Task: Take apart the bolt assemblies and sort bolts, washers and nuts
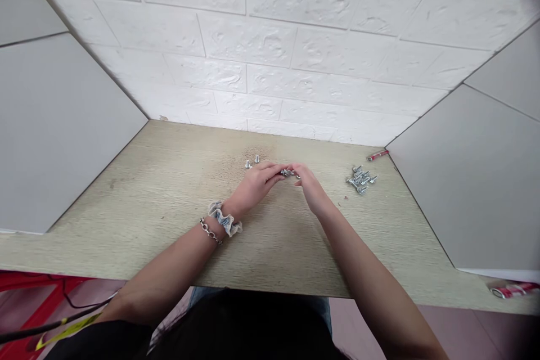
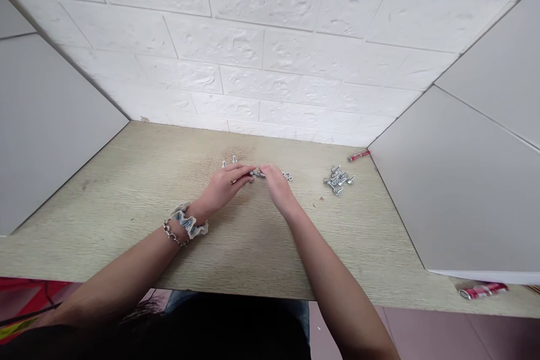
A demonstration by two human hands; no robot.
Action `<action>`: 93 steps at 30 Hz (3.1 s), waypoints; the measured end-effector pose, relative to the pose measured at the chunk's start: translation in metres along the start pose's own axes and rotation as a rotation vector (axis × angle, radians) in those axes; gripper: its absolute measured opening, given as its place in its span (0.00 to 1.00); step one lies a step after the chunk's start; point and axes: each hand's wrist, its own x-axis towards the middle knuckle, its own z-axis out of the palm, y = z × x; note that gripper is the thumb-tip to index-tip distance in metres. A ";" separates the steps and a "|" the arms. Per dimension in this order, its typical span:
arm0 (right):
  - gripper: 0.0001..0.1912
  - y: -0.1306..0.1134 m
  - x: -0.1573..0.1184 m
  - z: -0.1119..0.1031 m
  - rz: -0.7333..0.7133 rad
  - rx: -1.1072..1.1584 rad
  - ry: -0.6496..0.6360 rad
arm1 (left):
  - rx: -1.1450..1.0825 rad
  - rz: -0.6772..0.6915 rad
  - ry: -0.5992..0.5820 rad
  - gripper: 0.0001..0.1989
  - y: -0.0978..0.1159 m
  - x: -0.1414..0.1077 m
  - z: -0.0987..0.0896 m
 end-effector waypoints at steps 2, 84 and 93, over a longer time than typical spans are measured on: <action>0.19 -0.002 -0.002 0.001 0.022 -0.075 -0.037 | -0.006 0.002 -0.008 0.11 0.001 0.000 0.000; 0.11 -0.001 -0.001 -0.008 -0.152 -0.102 -0.144 | -0.024 -0.245 0.068 0.10 0.000 0.000 0.004; 0.10 0.000 -0.003 -0.006 -0.266 -0.146 -0.086 | -0.071 -0.321 0.045 0.10 0.003 0.001 0.001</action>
